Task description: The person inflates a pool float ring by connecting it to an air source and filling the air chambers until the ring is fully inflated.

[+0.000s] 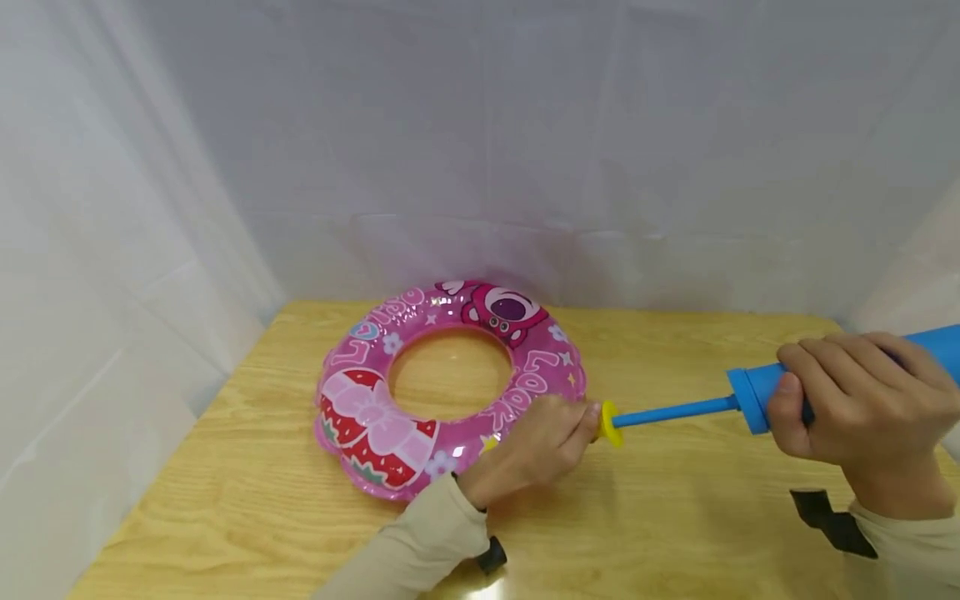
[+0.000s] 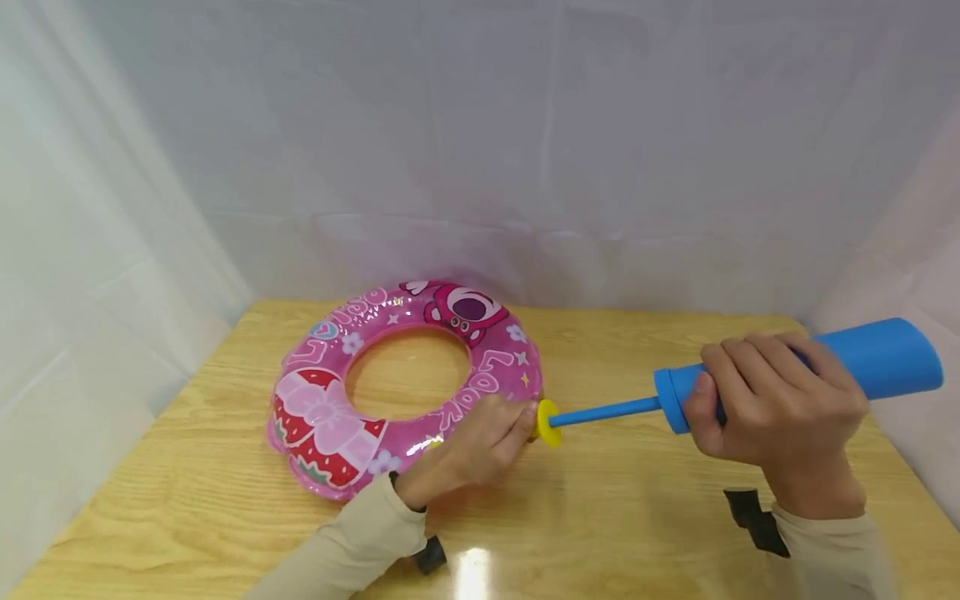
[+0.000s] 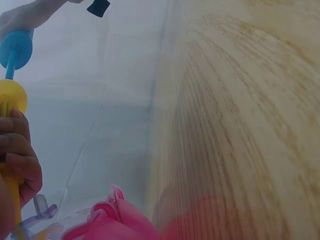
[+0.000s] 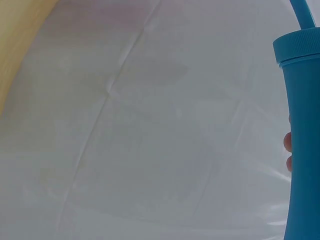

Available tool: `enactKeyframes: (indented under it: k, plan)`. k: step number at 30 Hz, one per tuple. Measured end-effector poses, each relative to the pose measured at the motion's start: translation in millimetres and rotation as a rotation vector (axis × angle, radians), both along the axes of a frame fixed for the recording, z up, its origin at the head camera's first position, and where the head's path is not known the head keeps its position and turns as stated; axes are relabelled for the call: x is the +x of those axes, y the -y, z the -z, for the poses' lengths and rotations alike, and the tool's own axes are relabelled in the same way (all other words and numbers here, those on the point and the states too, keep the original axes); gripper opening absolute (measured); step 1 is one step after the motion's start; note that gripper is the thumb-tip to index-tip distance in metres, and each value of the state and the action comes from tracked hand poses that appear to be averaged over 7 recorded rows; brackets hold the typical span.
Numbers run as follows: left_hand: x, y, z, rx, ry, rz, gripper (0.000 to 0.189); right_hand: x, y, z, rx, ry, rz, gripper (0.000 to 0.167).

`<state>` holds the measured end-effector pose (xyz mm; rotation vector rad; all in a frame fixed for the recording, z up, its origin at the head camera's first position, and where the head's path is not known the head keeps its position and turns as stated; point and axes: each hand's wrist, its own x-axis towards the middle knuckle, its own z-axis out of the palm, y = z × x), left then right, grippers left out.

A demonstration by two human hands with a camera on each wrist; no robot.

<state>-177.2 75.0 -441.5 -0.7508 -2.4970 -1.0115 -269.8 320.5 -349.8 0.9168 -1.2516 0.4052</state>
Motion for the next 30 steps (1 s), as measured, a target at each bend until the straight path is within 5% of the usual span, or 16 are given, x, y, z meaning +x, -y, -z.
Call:
enactKeyframes:
  k: [16,30]
  plan:
    - [-1.0,0.2,0.5,-0.013,-0.036,-0.001,0.037,-3.0,-27.6,-7.8,0.029,0.090,-0.010,0.056]
    - [-1.2,-7.7,-2.5,0.014,0.078,-0.096,0.039,-16.2,-0.1,12.4,-0.084,0.081,-0.015,0.050]
